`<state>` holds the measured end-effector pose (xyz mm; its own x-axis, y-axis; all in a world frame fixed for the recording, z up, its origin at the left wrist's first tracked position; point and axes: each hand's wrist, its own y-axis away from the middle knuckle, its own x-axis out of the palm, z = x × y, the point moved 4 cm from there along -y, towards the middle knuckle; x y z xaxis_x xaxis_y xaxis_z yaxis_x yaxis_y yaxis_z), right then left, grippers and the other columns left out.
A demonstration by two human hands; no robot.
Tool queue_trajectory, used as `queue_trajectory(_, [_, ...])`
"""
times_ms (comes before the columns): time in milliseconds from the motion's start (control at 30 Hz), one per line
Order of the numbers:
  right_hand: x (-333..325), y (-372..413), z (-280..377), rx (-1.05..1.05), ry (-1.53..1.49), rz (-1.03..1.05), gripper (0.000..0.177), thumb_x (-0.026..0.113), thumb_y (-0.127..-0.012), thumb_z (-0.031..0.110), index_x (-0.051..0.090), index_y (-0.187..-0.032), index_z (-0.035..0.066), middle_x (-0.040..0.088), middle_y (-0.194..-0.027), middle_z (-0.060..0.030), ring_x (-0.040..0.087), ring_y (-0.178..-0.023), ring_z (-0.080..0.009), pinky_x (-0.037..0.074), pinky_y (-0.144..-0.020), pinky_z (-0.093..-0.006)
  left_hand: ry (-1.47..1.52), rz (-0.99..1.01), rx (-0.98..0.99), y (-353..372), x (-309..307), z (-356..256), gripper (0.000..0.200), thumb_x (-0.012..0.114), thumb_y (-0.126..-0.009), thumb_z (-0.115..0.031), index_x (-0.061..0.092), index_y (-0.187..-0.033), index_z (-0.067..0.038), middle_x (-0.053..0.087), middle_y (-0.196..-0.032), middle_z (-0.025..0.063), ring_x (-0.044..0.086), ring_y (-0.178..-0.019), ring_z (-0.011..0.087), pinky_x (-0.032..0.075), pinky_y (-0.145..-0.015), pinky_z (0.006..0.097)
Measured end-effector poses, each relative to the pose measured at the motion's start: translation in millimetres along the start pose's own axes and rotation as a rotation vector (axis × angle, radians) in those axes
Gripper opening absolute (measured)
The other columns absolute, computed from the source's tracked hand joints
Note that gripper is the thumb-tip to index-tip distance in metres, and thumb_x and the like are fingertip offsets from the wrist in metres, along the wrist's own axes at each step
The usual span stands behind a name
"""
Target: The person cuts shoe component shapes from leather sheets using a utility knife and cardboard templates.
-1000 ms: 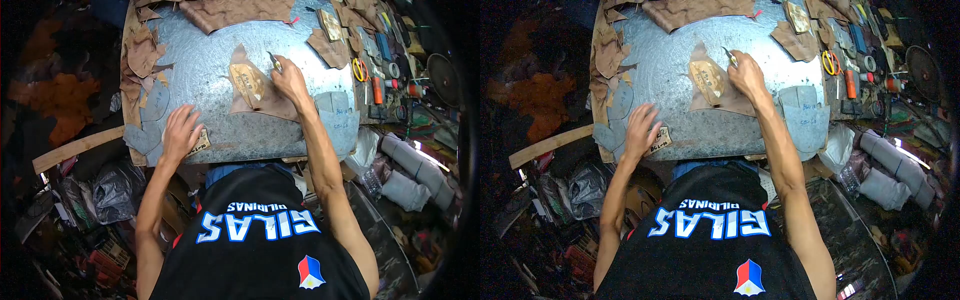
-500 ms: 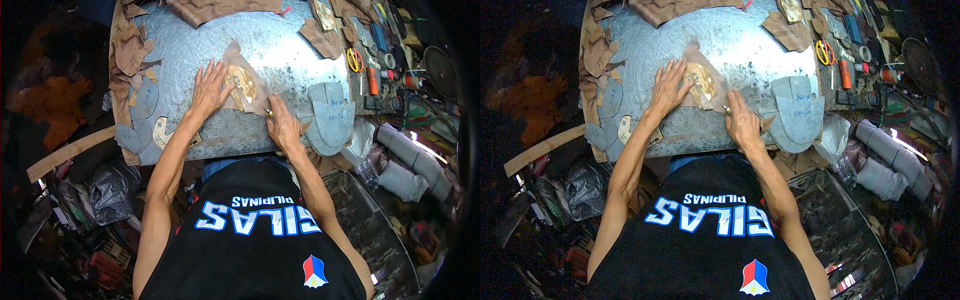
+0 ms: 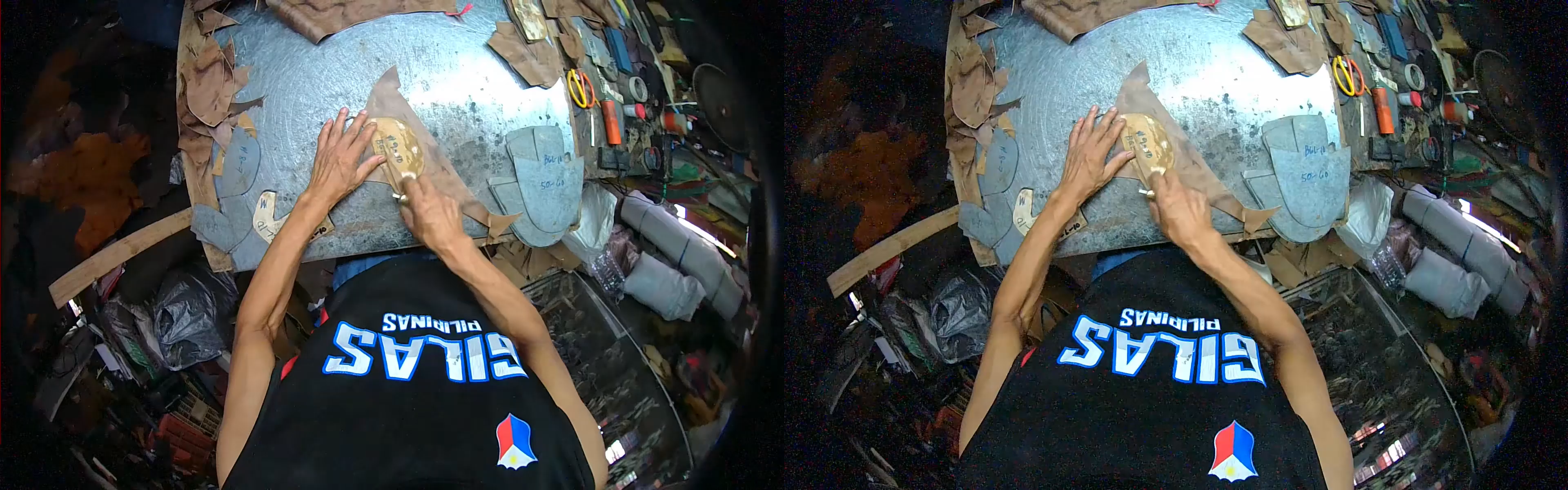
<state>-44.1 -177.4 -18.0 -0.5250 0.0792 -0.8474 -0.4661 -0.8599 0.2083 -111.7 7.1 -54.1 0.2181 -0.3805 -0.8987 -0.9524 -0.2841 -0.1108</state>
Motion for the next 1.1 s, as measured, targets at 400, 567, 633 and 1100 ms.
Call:
queue_trajectory(400, [-32,13,-10,-0.023,-0.368,-0.198,0.037,0.07,-0.088,0.028,0.065,-0.114,0.002,0.069,-0.106,-0.0223,0.069,-0.088,-0.0388,0.056,-0.075,-0.0462,-0.035,0.025,0.129,-24,0,5,0.046,0.061,-0.093,-0.03,0.056,-0.136,-0.018,0.04,-0.153,0.0092,0.028,-0.144,0.0389,0.023,-0.116,0.054])
queue_trajectory(567, [-33,-26,-25,0.129,-0.023,-0.095,0.044,0.07,-0.088,0.03,0.061,-0.126,0.009,0.068,-0.111,-0.0207,0.068,-0.093,-0.0385,0.055,-0.077,-0.0454,-0.03,0.085,0.149,-25,-6,0,0.052,0.064,-0.089,-0.041,0.057,-0.136,-0.02,0.04,-0.153,0.009,0.028,-0.144,0.0392,0.022,-0.117,0.0544])
queue_trajectory(633, [-37,-36,-28,0.168,-0.024,-0.037,0.045,0.069,-0.088,0.031,0.061,-0.128,0.011,0.068,-0.11,-0.0206,0.068,-0.093,-0.0387,0.055,-0.077,-0.0457,0.001,0.092,0.119,-25,-12,2,0.055,0.066,-0.088,-0.046,0.058,-0.135,-0.02,0.04,-0.153,0.0092,0.028,-0.144,0.0397,0.022,-0.117,0.0547])
queue_trajectory(1100, [-28,-41,-46,0.111,-0.017,-0.082,0.044,0.065,-0.091,0.035,0.058,-0.133,0.023,0.069,-0.091,-0.0203,0.069,-0.075,-0.0379,0.055,-0.062,-0.048,0.037,-0.043,0.046,-20,-3,6,0.064,0.072,-0.078,-0.058,0.063,-0.13,-0.022,0.04,-0.151,0.0136,0.027,-0.143,0.0408,0.019,-0.117,0.057])
